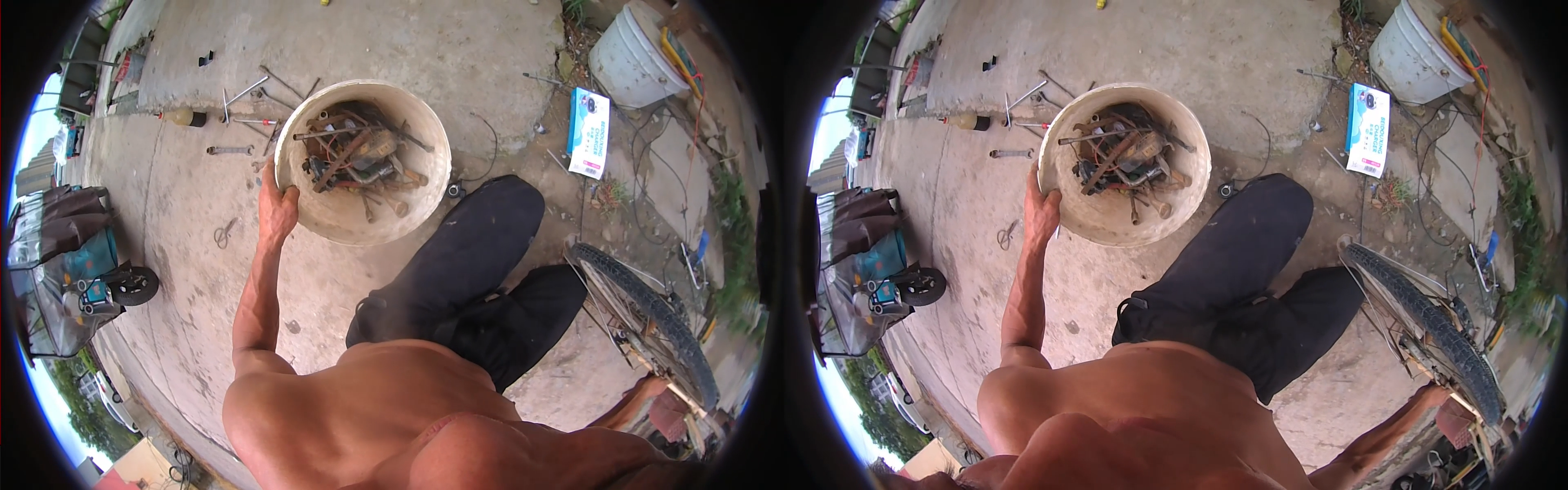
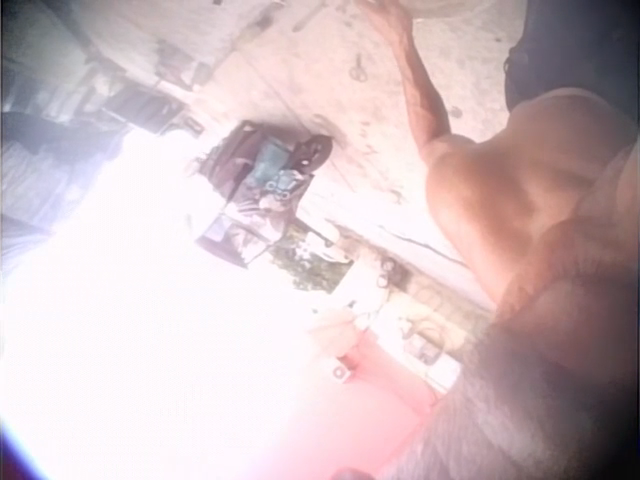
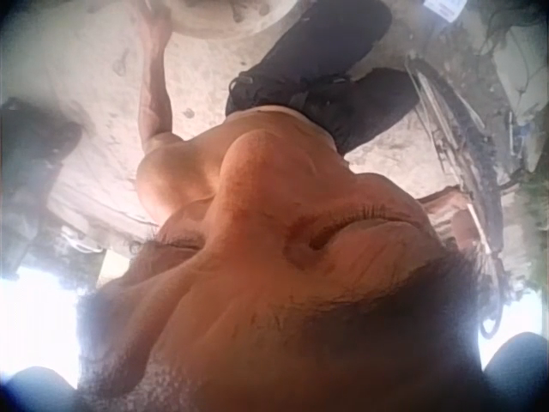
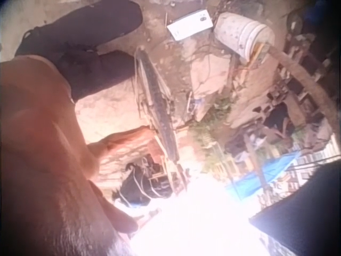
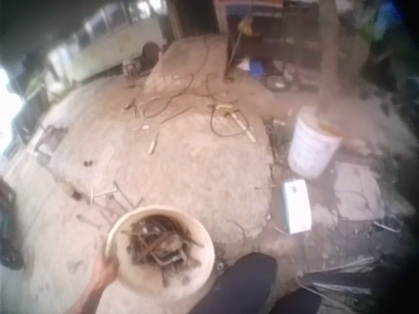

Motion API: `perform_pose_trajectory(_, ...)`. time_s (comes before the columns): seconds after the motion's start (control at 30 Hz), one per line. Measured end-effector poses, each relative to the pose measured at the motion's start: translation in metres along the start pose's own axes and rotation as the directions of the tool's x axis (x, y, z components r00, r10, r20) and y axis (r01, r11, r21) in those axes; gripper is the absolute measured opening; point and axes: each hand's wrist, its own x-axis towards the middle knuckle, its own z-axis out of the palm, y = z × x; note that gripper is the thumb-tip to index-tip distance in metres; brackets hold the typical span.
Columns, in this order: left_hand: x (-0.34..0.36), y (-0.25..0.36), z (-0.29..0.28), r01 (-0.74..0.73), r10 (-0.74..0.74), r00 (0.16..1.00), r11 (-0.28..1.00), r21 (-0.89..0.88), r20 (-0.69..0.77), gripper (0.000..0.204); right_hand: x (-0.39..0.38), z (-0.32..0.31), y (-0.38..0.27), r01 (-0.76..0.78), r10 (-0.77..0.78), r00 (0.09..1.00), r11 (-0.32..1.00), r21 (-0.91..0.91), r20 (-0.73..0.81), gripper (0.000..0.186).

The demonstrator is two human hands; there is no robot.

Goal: The person disassembles and repairs a bicycle wheel hub and gear assembly, using a screwdriver, extracting components by hand from a bucket of parts, and working on the gears and spokes.

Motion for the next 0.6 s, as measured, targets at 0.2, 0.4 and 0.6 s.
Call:
perform_pose_trajectory(0.2,0.033,-0.033,-0.013,0.055,-0.047,0.998,0.983,-0.174,0.049,0.074,-0.01,0.011,-0.009,-0.053,0.054,0.998,0.998,0.02,-0.017,0.067)
perform_pose_trajectory(0.4,0.012,-0.011,0.002,0.042,-0.041,0.999,0.978,-0.202,0.012,0.072,0.003,0.006,0.014,0.076,-0.093,0.99,0.986,-0.151,-0.105,0.059)
perform_pose_trajectory(0.6,-0.028,0.023,0.019,-0.151,0.15,0.988,0.987,0.055,0.021,0.073,0.017,-0.002,-0.008,0.029,-0.042,0.993,0.993,-0.111,-0.113,0.05)
